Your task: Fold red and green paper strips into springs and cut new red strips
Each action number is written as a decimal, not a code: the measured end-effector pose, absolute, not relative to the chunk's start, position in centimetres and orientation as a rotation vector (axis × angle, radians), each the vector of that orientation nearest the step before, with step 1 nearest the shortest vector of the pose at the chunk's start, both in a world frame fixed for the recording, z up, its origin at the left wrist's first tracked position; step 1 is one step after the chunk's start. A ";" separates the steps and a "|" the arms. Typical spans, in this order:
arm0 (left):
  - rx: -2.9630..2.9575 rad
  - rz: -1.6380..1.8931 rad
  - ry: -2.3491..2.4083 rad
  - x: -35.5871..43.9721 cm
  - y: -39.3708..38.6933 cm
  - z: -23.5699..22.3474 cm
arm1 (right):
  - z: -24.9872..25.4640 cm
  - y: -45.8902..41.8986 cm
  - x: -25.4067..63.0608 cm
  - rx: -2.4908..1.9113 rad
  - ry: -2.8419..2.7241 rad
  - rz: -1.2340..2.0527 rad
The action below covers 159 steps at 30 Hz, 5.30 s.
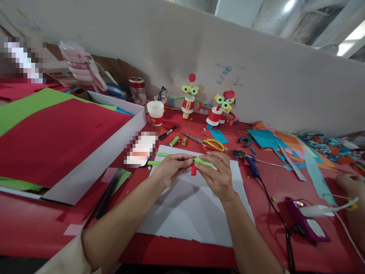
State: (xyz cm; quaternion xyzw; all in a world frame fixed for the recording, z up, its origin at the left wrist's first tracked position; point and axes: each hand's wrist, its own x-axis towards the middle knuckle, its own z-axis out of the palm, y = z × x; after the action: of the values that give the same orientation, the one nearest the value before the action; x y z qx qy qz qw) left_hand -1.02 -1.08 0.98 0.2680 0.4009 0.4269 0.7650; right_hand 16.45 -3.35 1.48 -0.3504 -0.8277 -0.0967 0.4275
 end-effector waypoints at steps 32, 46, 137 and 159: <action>1.144 1.128 0.932 -0.9 -1.9 1.5 | 1.3 -3.3 15.2 -1.111 -1.703 0.364; 1.748 1.281 1.029 -1.0 -2.3 1.1 | 1.3 -3.4 15.1 -1.116 -1.603 0.929; 1.189 1.339 0.792 -0.9 -2.3 1.2 | 1.1 -5.0 13.9 -0.992 -1.545 0.629; 1.217 1.359 0.802 -0.4 -2.9 1.0 | 1.3 -5.1 13.6 -1.051 -1.523 0.521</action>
State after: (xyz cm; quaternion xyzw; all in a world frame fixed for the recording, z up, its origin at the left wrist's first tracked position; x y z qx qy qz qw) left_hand -0.37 -2.86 1.03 0.5126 0.3379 0.5724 0.5434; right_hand 13.59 -5.05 1.34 -0.4482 -0.6497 0.2220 0.5725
